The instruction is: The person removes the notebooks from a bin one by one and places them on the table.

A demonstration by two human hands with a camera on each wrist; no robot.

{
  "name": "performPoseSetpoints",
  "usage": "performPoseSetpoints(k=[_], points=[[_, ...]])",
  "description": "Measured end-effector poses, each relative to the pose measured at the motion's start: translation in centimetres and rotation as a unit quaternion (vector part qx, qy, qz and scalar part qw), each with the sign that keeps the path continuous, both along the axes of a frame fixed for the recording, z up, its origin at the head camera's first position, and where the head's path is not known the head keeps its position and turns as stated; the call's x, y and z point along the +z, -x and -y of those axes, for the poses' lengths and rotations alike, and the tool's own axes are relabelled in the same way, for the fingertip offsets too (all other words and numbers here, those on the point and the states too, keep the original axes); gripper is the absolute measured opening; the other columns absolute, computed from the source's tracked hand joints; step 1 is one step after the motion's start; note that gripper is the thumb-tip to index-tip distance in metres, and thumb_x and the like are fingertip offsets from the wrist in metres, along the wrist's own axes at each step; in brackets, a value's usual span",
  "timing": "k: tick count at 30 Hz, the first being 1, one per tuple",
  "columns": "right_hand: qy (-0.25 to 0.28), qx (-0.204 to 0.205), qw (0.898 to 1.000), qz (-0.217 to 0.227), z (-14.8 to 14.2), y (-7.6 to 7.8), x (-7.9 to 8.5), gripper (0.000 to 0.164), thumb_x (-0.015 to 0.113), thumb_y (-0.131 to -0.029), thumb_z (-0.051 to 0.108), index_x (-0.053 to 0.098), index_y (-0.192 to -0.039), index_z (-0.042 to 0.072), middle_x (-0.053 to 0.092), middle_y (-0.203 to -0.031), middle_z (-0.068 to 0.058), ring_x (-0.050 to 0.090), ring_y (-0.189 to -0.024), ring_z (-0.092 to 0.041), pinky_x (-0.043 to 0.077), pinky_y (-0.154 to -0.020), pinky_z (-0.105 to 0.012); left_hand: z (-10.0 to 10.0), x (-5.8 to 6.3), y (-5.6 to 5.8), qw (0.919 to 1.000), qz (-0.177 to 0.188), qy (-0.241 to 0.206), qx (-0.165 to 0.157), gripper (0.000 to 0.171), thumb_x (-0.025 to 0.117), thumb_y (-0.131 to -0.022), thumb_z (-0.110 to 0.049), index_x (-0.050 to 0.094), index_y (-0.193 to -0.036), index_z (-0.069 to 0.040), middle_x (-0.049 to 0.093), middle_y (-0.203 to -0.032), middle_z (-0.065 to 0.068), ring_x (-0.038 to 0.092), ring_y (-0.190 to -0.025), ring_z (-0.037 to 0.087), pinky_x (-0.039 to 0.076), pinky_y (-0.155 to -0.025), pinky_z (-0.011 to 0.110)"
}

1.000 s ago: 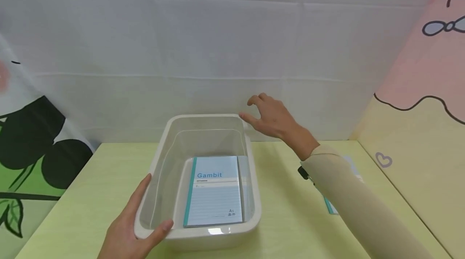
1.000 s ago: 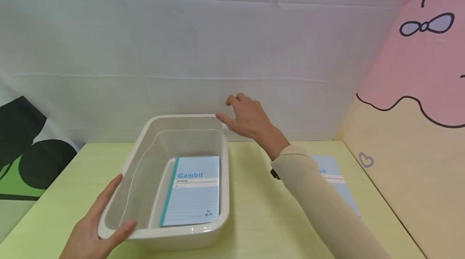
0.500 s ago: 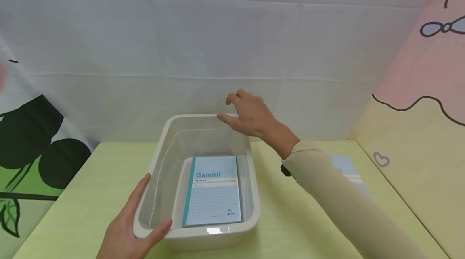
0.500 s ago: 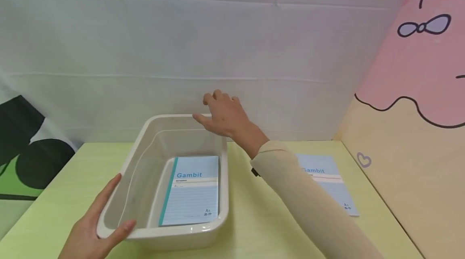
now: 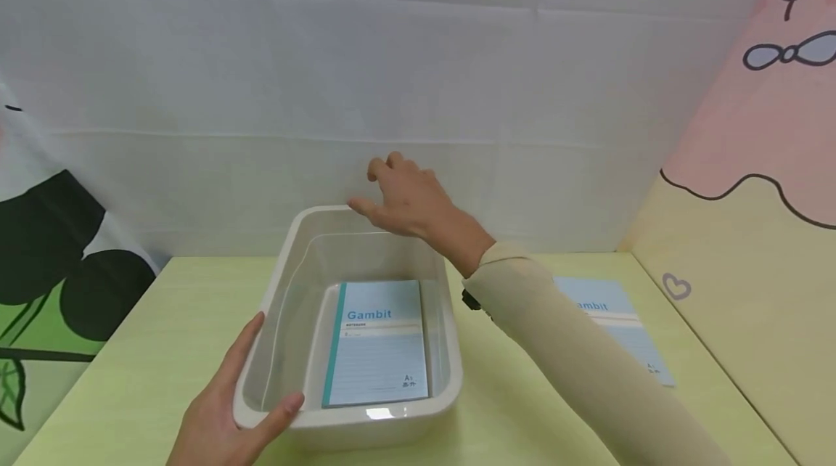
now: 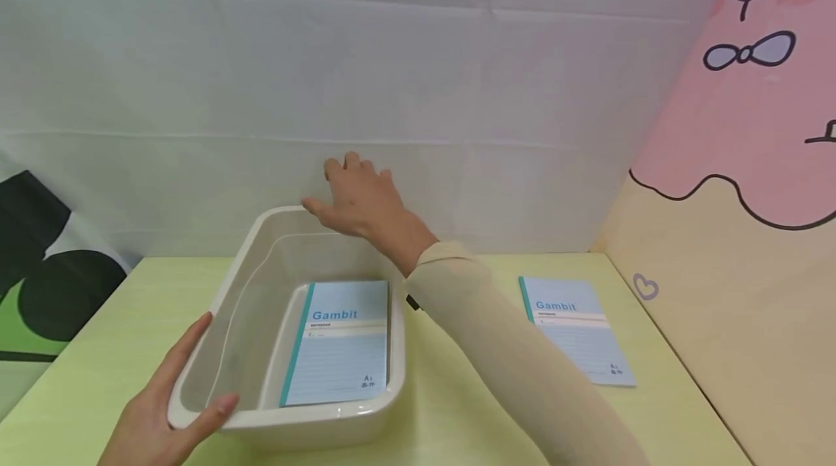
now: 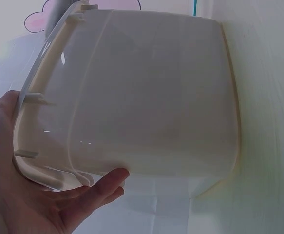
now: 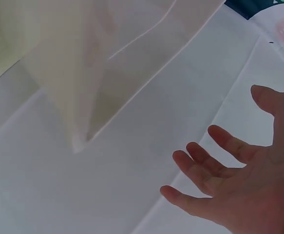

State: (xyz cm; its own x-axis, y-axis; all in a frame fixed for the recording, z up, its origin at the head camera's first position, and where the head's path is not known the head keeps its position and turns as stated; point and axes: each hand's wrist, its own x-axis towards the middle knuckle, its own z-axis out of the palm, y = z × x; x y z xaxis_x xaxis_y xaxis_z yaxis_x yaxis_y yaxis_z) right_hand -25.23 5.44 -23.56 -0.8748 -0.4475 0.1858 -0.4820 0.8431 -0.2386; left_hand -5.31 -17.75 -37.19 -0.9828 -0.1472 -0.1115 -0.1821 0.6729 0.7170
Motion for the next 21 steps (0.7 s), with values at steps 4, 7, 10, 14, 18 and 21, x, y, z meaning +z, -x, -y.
performPoseSetpoints(k=[4, 7, 10, 14, 18, 21], points=[[-0.007, -0.01, 1.0, 0.013, 1.6, -0.3, 0.6, 0.056, 0.052, -0.104, 0.058, 0.053, -0.14, 0.015, 0.051, -0.141, -0.008, 0.054, -0.126, -0.029, 0.043, -0.113, -0.051, 0.1, 0.0, 0.1, 1.0, 0.004, -0.001, 0.0, 0.113, 0.076, -0.085, -0.064, 0.003, -0.168, -0.039, 0.049, -0.154, 0.019, 0.064, -0.114, 0.033, 0.062, -0.089, 0.051], [-0.011, -0.013, 0.999, 0.028, 2.7, -0.4, 0.8, 0.059, 0.051, -0.104, 0.059, 0.051, -0.143, 0.015, 0.05, -0.144, -0.009, 0.052, -0.131, -0.029, 0.042, -0.115, -0.051, 0.2, -0.1, 0.0, 1.0, 0.001, -0.003, -0.001, 0.112, 0.077, -0.086, -0.062, 0.004, -0.168, -0.037, 0.05, -0.153, 0.02, 0.064, -0.114, 0.033, 0.062, -0.089, 0.051], [-0.018, -0.021, 0.999, 0.035, 3.7, -0.4, 0.7, 0.063, 0.049, -0.104, 0.06, 0.048, -0.147, 0.015, 0.048, -0.147, -0.009, 0.051, -0.135, -0.029, 0.042, -0.116, -0.051, 0.2, 0.0, 0.0, 1.0, 0.002, -0.003, -0.002, 0.112, 0.076, -0.086, -0.063, 0.003, -0.168, -0.039, 0.049, -0.154, 0.02, 0.064, -0.115, 0.033, 0.061, -0.09, 0.051], [-0.022, -0.034, 0.998, 0.04, 4.8, -0.3, 0.1, 0.072, 0.048, -0.104, 0.06, 0.038, -0.157, 0.013, 0.043, -0.155, -0.011, 0.046, -0.144, -0.03, 0.041, -0.118, -0.052, 0.0, 0.2, -0.1, 1.0, 0.003, -0.005, -0.001, 0.112, 0.075, -0.086, -0.066, 0.001, -0.167, -0.041, 0.048, -0.155, 0.018, 0.063, -0.116, 0.034, 0.061, -0.092, 0.052], [-0.025, -0.045, 0.997, 0.053, 5.5, -0.1, -0.7, 0.076, 0.048, -0.104, 0.06, 0.03, -0.162, 0.014, 0.037, -0.163, -0.013, 0.04, -0.151, -0.032, 0.038, -0.12, -0.054, -0.1, 0.3, -0.2, 1.0, 0.002, -0.007, 0.0, 0.111, 0.074, -0.085, -0.068, 0.002, -0.166, -0.044, 0.048, -0.156, 0.017, 0.064, -0.117, 0.035, 0.061, -0.091, 0.053], [-0.022, -0.05, 0.996, 0.07, 6.1, 0.1, -1.2, 0.077, 0.049, -0.103, 0.059, 0.027, -0.164, 0.018, 0.029, -0.169, -0.013, 0.032, -0.156, -0.033, 0.033, -0.124, -0.057, -0.1, 0.2, -0.2, 1.0, -0.001, -0.007, 0.001, 0.111, 0.074, -0.085, -0.068, 0.002, -0.166, -0.045, 0.047, -0.157, 0.016, 0.064, -0.117, 0.036, 0.061, -0.091, 0.053]])
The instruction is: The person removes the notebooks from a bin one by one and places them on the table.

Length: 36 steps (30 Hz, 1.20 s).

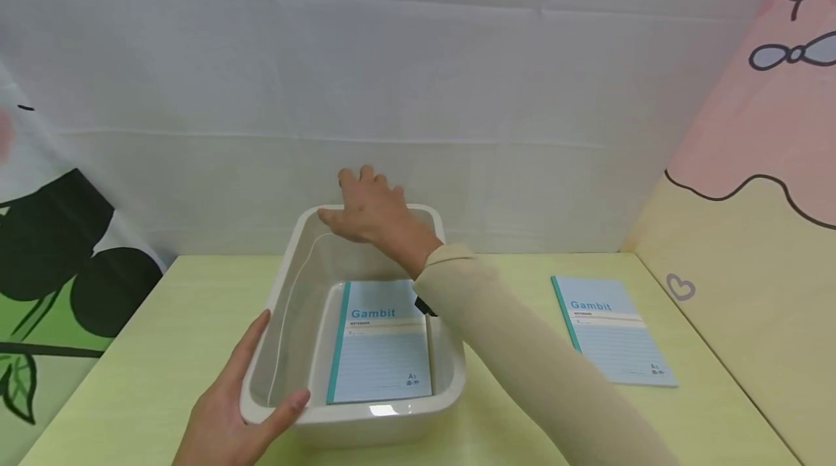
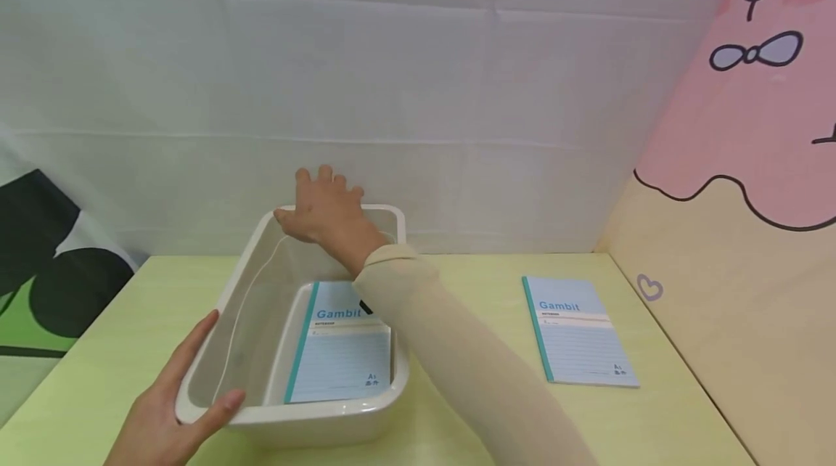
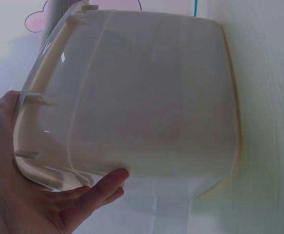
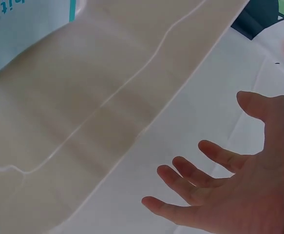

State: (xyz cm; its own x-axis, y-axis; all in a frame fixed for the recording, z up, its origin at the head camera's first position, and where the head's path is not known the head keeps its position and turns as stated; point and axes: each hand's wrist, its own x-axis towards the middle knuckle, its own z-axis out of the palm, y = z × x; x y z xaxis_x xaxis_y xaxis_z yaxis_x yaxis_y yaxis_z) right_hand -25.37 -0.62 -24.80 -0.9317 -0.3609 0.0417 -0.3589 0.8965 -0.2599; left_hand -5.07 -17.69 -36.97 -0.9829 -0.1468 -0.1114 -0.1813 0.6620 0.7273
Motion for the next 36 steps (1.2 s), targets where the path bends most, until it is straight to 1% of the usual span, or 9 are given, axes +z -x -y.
performPoseSetpoints(k=[4, 10, 14, 17, 19, 23, 28, 32, 36], points=[[0.003, -0.01, 1.0, 0.0, 0.7, 0.3, -1.0, 0.074, 0.05, -0.103, 0.057, 0.028, -0.164, 0.021, 0.027, -0.17, -0.013, 0.031, -0.156, -0.034, 0.03, -0.124, -0.059, 0.0, 0.0, 0.0, 1.0, -0.007, 0.006, -0.002, 0.11, 0.074, -0.086, -0.066, 0.003, -0.167, -0.043, 0.048, -0.156, 0.018, 0.064, -0.116, 0.035, 0.061, -0.091, 0.054], [-0.043, -0.025, 0.999, -0.013, 2.1, 0.1, -3.0, 0.078, 0.048, -0.103, 0.06, 0.026, -0.164, 0.016, 0.033, -0.165, -0.014, 0.038, -0.15, -0.035, 0.037, -0.118, -0.062, 0.0, 0.0, 0.1, 0.9998, -0.009, 0.016, -0.004, 0.111, 0.075, -0.086, -0.063, 0.005, -0.168, -0.037, 0.051, -0.154, 0.02, 0.063, -0.115, 0.034, 0.06, -0.091, 0.054], [-0.075, -0.037, 0.995, -0.06, 2.8, -0.1, -4.0, 0.078, 0.05, -0.102, 0.063, 0.032, -0.16, 0.014, 0.037, -0.16, -0.014, 0.04, -0.148, -0.034, 0.041, -0.115, -0.063, -0.1, 0.1, 0.2, 0.9999, 0.0, 0.012, -0.002, 0.111, 0.074, -0.087, -0.065, 0.004, -0.168, -0.038, 0.048, -0.155, 0.019, 0.063, -0.115, 0.034, 0.061, -0.091, 0.053], [-0.079, -0.05, 0.991, -0.098, 3.1, -0.3, -4.5, 0.073, 0.051, -0.102, 0.063, 0.038, -0.154, 0.013, 0.042, -0.153, -0.012, 0.043, -0.142, -0.031, 0.046, -0.112, -0.059, -0.2, 0.0, 0.1, 0.9999, -0.004, 0.011, 0.0, 0.111, 0.075, -0.086, -0.065, 0.005, -0.168, -0.038, 0.049, -0.154, 0.019, 0.064, -0.113, 0.033, 0.062, -0.089, 0.053], [-0.08, -0.053, 0.99, -0.107, 3.4, -0.5, -4.8, 0.071, 0.05, -0.102, 0.061, 0.04, -0.153, 0.013, 0.044, -0.149, -0.011, 0.046, -0.137, -0.03, 0.048, -0.109, -0.056, -0.1, -0.1, 0.1, 0.9999, -0.012, 0.011, -0.001, 0.11, 0.076, -0.086, -0.063, 0.007, -0.168, -0.038, 0.051, -0.153, 0.019, 0.064, -0.112, 0.032, 0.062, -0.087, 0.052], [-0.098, -0.057, 0.989, -0.091, 3.8, -0.9, -5.4, 0.066, 0.046, -0.104, 0.059, 0.042, -0.152, 0.013, 0.048, -0.144, -0.012, 0.051, -0.13, -0.031, 0.05, -0.105, -0.054, 0.0, -0.3, 0.1, 0.9998, -0.018, 0.01, -0.004, 0.11, 0.077, -0.086, -0.061, 0.008, -0.168, -0.038, 0.053, -0.151, 0.019, 0.065, -0.111, 0.031, 0.062, -0.086, 0.051], [-0.123, -0.082, 0.988, -0.054, 4.1, -1.4, -6.6, 0.069, 0.041, -0.105, 0.061, 0.038, -0.156, 0.015, 0.049, -0.147, -0.013, 0.054, -0.13, -0.034, 0.051, -0.103, -0.058, 0.1, -0.5, 0.3, 0.9996, -0.024, 0.013, -0.007, 0.109, 0.077, -0.086, -0.061, 0.008, -0.167, -0.039, 0.053, -0.151, 0.019, 0.064, -0.11, 0.03, 0.061, -0.084, 0.047], [-0.123, -0.096, 0.988, -0.002, 3.9, -2.2, -7.7, 0.074, 0.044, -0.103, 0.065, 0.032, -0.159, 0.019, 0.045, -0.154, -0.015, 0.052, -0.137, -0.039, 0.051, -0.103, -0.064, 0.1, -0.6, 0.3, 0.9991, -0.038, 0.017, -0.008, 0.108, 0.079, -0.086, -0.059, 0.01, -0.167, -0.039, 0.056, -0.148, 0.019, 0.065, -0.108, 0.029, 0.059, -0.08, 0.042], [-0.143, -0.107, 0.983, 0.032, 4.1, -2.2, -9.9, 0.083, 0.052, -0.097, 0.072, 0.028, -0.16, 0.023, 0.043, -0.157, -0.016, 0.053, -0.137, -0.047, 0.05, -0.101, -0.07, 0.3, -0.8, 0.3, 0.9986, -0.048, 0.021, -0.006, 0.109, 0.081, -0.084, -0.057, 0.013, -0.167, -0.039, 0.06, -0.144, 0.018, 0.065, -0.104, 0.027, 0.056, -0.075, 0.037]])
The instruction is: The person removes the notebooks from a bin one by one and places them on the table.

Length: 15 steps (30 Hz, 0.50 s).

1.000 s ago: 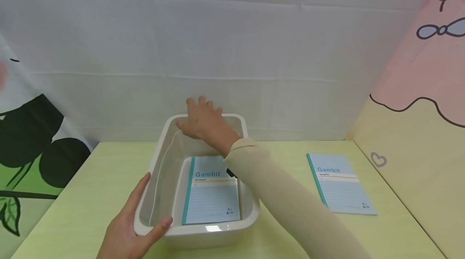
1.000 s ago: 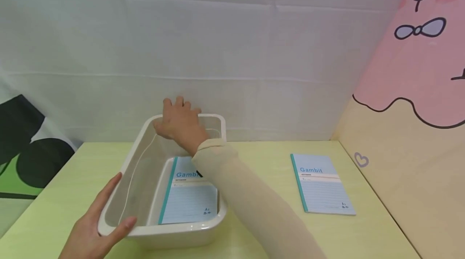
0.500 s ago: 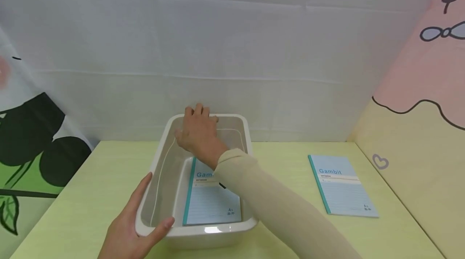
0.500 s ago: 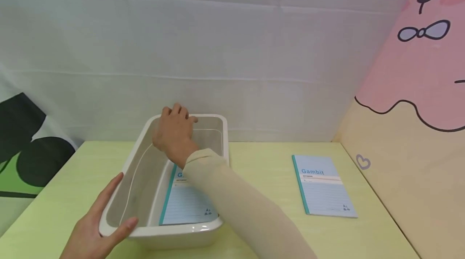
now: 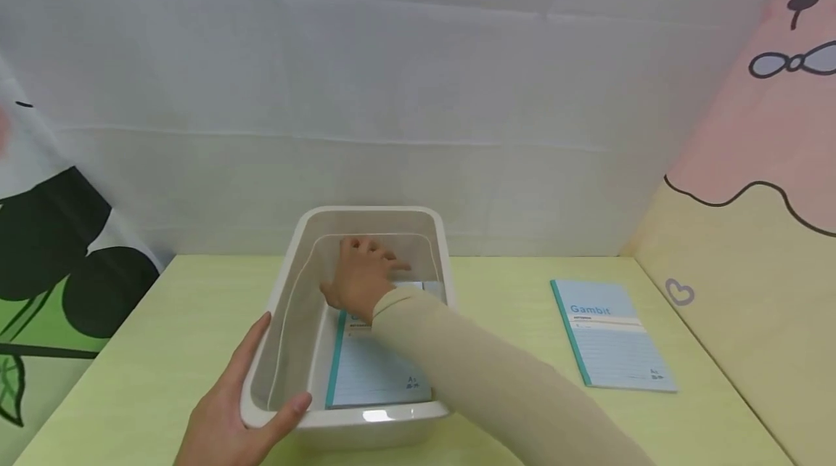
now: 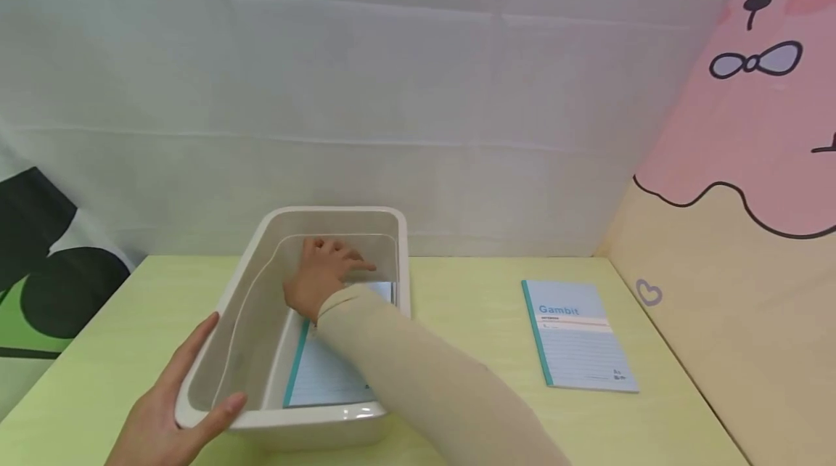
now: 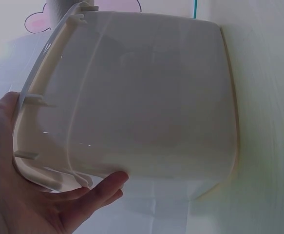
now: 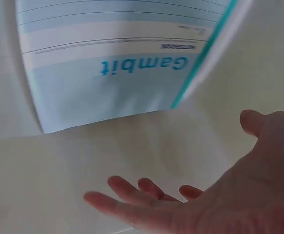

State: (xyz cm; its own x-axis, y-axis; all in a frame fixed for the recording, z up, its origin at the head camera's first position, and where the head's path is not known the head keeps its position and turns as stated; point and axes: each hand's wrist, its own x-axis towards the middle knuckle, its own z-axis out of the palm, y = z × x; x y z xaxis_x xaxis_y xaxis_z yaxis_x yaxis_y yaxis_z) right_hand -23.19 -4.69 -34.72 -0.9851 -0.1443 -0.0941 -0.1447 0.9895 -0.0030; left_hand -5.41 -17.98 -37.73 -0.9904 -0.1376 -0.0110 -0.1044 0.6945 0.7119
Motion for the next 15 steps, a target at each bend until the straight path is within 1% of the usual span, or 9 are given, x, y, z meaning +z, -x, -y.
performPoseSetpoints(k=[3, 7, 9, 11, 13, 14, 15], points=[[-0.029, -0.011, 0.999, -0.009, 0.2, 0.7, -2.0, 0.088, 0.056, -0.091, 0.076, 0.029, -0.157, 0.024, 0.045, -0.153, -0.016, 0.054, -0.132, -0.052, 0.049, -0.097, -0.074, 0.1, 0.1, 0.1, 1.0, 0.005, 0.0, 0.002, 0.11, 0.081, -0.084, -0.058, 0.013, -0.167, -0.039, 0.06, -0.144, 0.018, 0.065, -0.105, 0.027, 0.056, -0.076, 0.037], [-0.067, -0.021, 0.997, -0.025, 0.4, 0.9, -3.7, 0.092, 0.061, -0.085, 0.08, 0.033, -0.153, 0.024, 0.047, -0.149, -0.016, 0.057, -0.125, -0.055, 0.049, -0.093, -0.076, 0.1, 0.1, 0.2, 0.9999, 0.011, 0.001, 0.002, 0.11, 0.08, -0.084, -0.061, 0.011, -0.167, -0.04, 0.058, -0.147, 0.018, 0.064, -0.107, 0.028, 0.056, -0.078, 0.039], [-0.096, -0.014, 0.995, -0.022, 0.6, 1.0, -4.4, 0.092, 0.061, -0.085, 0.08, 0.033, -0.152, 0.024, 0.046, -0.148, -0.015, 0.058, -0.123, -0.055, 0.051, -0.092, -0.075, 0.2, 0.0, 0.1, 1.0, -0.007, 0.005, 0.001, 0.11, 0.081, -0.083, -0.058, 0.013, -0.167, -0.04, 0.06, -0.145, 0.017, 0.064, -0.104, 0.026, 0.054, -0.075, 0.038], [-0.117, -0.008, 0.993, -0.016, 0.7, 0.9, -5.0, 0.088, 0.061, -0.087, 0.075, 0.032, -0.153, 0.023, 0.045, -0.148, -0.014, 0.059, -0.122, -0.055, 0.05, -0.091, -0.076, 0.2, -0.1, 0.0, 0.9996, -0.025, 0.01, 0.0, 0.108, 0.082, -0.083, -0.054, 0.014, -0.167, -0.04, 0.063, -0.141, 0.017, 0.064, -0.101, 0.024, 0.052, -0.073, 0.036], [-0.127, -0.002, 0.992, -0.008, 0.8, 0.8, -5.5, 0.079, 0.061, -0.089, 0.066, 0.035, -0.15, 0.023, 0.044, -0.148, -0.012, 0.058, -0.124, -0.053, 0.049, -0.09, -0.078, 0.2, -0.3, -0.1, 0.9992, -0.039, 0.009, -0.001, 0.107, 0.083, -0.083, -0.052, 0.016, -0.166, -0.041, 0.066, -0.136, 0.016, 0.064, -0.098, 0.022, 0.05, -0.07, 0.036], [-0.133, 0.002, 0.991, 0.001, 0.8, 0.6, -5.4, 0.075, 0.059, -0.09, 0.062, 0.037, -0.15, 0.022, 0.043, -0.148, -0.011, 0.057, -0.126, -0.051, 0.048, -0.09, -0.079, 0.2, -0.3, -0.1, 0.9991, -0.041, 0.01, -0.001, 0.107, 0.083, -0.083, -0.051, 0.016, -0.166, -0.041, 0.066, -0.136, 0.016, 0.063, -0.097, 0.022, 0.05, -0.07, 0.036], [-0.137, 0.005, 0.991, 0.009, 0.8, 0.4, -5.2, 0.072, 0.059, -0.091, 0.058, 0.039, -0.149, 0.022, 0.042, -0.149, -0.01, 0.055, -0.129, -0.05, 0.047, -0.091, -0.08, 0.2, -0.3, -0.1, 0.9993, -0.036, 0.009, -0.001, 0.107, 0.083, -0.083, -0.052, 0.016, -0.166, -0.042, 0.066, -0.136, 0.015, 0.063, -0.097, 0.021, 0.05, -0.07, 0.036]])
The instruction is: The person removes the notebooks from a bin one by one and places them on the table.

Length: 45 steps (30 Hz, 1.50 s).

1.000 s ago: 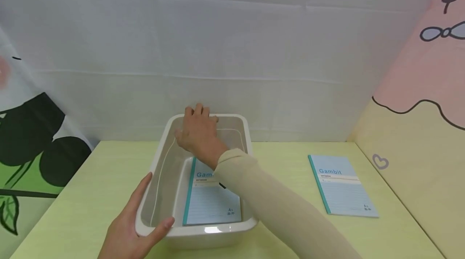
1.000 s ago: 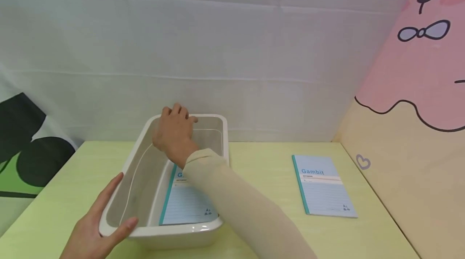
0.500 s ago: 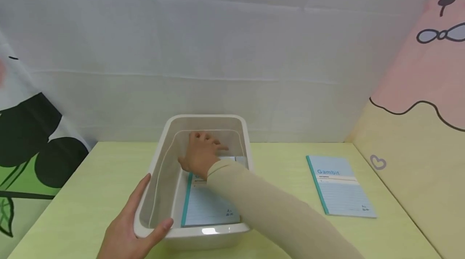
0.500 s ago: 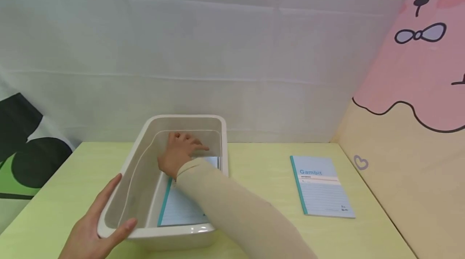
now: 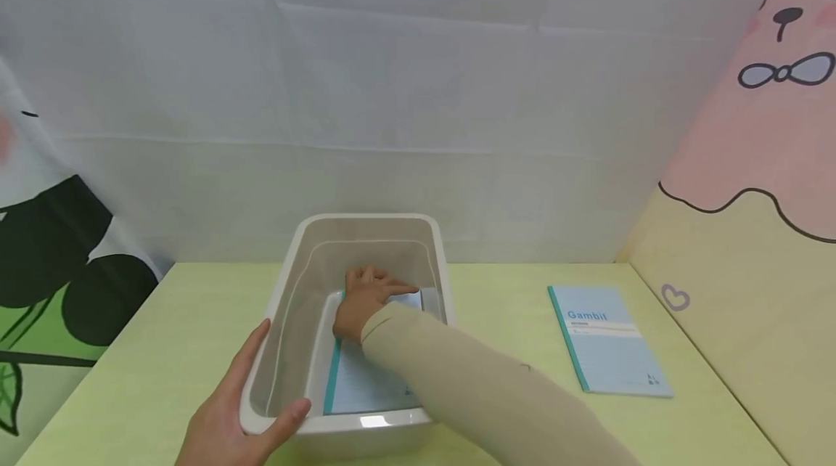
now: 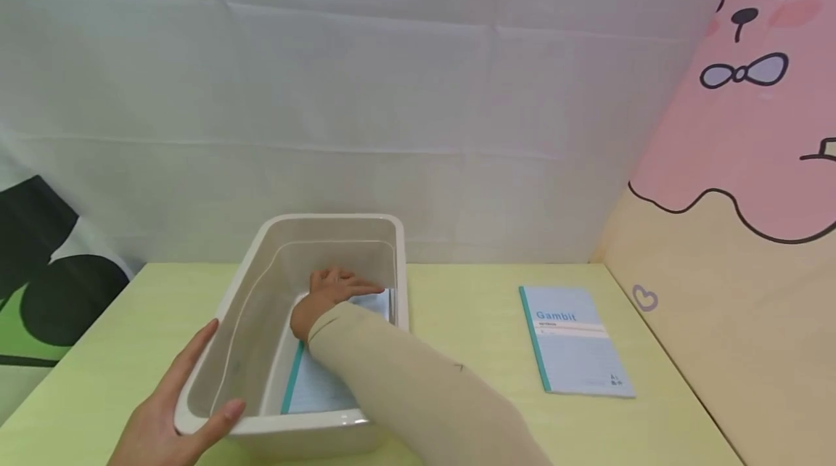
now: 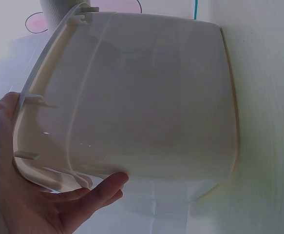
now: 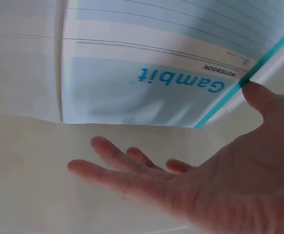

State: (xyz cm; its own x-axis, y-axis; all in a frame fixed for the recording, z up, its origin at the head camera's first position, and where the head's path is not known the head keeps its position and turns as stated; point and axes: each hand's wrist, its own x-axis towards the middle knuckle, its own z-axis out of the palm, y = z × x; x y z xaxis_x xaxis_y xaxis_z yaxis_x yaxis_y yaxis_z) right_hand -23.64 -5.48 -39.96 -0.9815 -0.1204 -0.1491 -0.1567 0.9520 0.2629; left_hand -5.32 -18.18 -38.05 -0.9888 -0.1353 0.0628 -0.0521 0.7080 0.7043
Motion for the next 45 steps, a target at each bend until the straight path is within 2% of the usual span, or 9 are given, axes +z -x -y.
performPoseSetpoints(k=[3, 8, 16, 22, 26, 29, 31, 38, 45], points=[[-0.01, 0.002, 1.0, 0.019, 0.0, -0.7, 0.7, 0.068, 0.06, -0.09, 0.06, 0.047, -0.147, 0.023, 0.042, -0.151, -0.005, 0.053, -0.135, -0.043, 0.047, -0.094, -0.079, 0.0, -0.1, 0.0, 0.9999, 0.017, -0.003, 0.001, 0.108, 0.082, -0.083, -0.055, 0.015, -0.166, -0.042, 0.065, -0.137, 0.015, 0.064, -0.099, 0.022, 0.051, -0.07, 0.036], [-0.005, -0.002, 0.999, 0.049, -0.1, -2.5, 3.2, 0.077, 0.061, -0.091, 0.063, 0.042, -0.155, 0.024, 0.04, -0.16, -0.003, 0.047, -0.144, -0.039, 0.044, -0.105, -0.071, 0.0, 0.2, 0.2, 0.9987, 0.05, -0.003, 0.008, 0.11, 0.08, -0.083, -0.06, 0.012, -0.167, -0.039, 0.061, -0.143, 0.017, 0.065, -0.104, 0.026, 0.055, -0.073, 0.038], [-0.041, -0.003, 0.997, 0.067, 0.3, -2.7, 4.1, 0.071, 0.057, -0.092, 0.067, 0.048, -0.152, 0.03, 0.041, -0.158, 0.007, 0.038, -0.149, -0.023, 0.038, -0.115, -0.066, -0.1, 0.4, 0.4, 0.9976, 0.068, 0.001, 0.01, 0.111, 0.078, -0.083, -0.064, 0.01, -0.167, -0.038, 0.058, -0.146, 0.018, 0.065, -0.106, 0.027, 0.056, -0.074, 0.038], [-0.017, 0.016, 0.997, 0.071, 0.1, -3.0, 4.5, 0.079, 0.06, -0.089, 0.071, 0.047, -0.155, 0.03, 0.042, -0.163, 0.012, 0.04, -0.151, -0.018, 0.033, -0.118, -0.066, -0.1, 0.3, 0.3, 0.9978, 0.066, 0.001, 0.01, 0.11, 0.078, -0.083, -0.064, 0.01, -0.167, -0.04, 0.058, -0.146, 0.018, 0.065, -0.107, 0.027, 0.055, -0.074, 0.038], [0.002, 0.039, 0.997, 0.071, -0.4, -2.8, 4.6, 0.093, 0.065, -0.084, 0.074, 0.043, -0.159, 0.023, 0.051, -0.157, 0.005, 0.054, -0.139, -0.021, 0.031, -0.121, -0.064, 0.0, 0.3, 0.2, 0.9979, 0.065, 0.002, 0.01, 0.11, 0.078, -0.083, -0.064, 0.01, -0.167, -0.041, 0.058, -0.147, 0.018, 0.065, -0.107, 0.027, 0.054, -0.074, 0.038], [0.0, 0.053, 0.996, 0.066, -0.5, -2.7, 4.6, 0.089, 0.066, -0.082, 0.077, 0.054, -0.151, 0.022, 0.058, -0.148, 0.0, 0.059, -0.13, -0.026, 0.03, -0.121, -0.064, 0.0, 0.2, 0.2, 0.9983, 0.058, 0.002, 0.008, 0.11, 0.079, -0.083, -0.062, 0.01, -0.167, -0.04, 0.058, -0.147, 0.018, 0.065, -0.107, 0.027, 0.054, -0.074, 0.037], [-0.016, 0.058, 0.996, 0.059, -0.5, -2.6, 4.6, 0.087, 0.062, -0.084, 0.079, 0.056, -0.151, 0.024, 0.057, -0.149, 0.001, 0.056, -0.133, -0.026, 0.031, -0.12, -0.063, 0.0, 0.2, 0.2, 0.9982, 0.059, 0.001, 0.008, 0.11, 0.078, -0.083, -0.062, 0.01, -0.167, -0.04, 0.058, -0.147, 0.019, 0.065, -0.107, 0.027, 0.054, -0.074, 0.037], [-0.027, 0.016, 0.996, 0.078, -0.4, -2.5, 5.4, 0.096, 0.052, -0.089, 0.081, 0.027, -0.165, 0.027, 0.058, -0.153, 0.001, 0.057, -0.14, -0.026, 0.027, -0.124, -0.062, 0.2, 0.3, 0.3, 0.9972, 0.075, -0.004, 0.011, 0.111, 0.077, -0.084, -0.064, 0.009, -0.167, -0.039, 0.059, -0.145, 0.02, 0.065, -0.104, 0.026, 0.055, -0.074, 0.038], [-0.044, 0.043, 0.994, 0.092, -1.3, -3.0, 6.1, 0.079, 0.048, -0.091, 0.081, 0.056, -0.151, 0.031, 0.05, -0.161, 0.003, 0.045, -0.15, -0.032, 0.035, -0.117, -0.064, 0.0, 0.3, 0.2, 0.997, 0.076, 0.0, 0.013, 0.111, 0.077, -0.083, -0.065, 0.008, -0.167, -0.04, 0.058, -0.145, 0.019, 0.065, -0.104, 0.026, 0.055, -0.074, 0.037]])
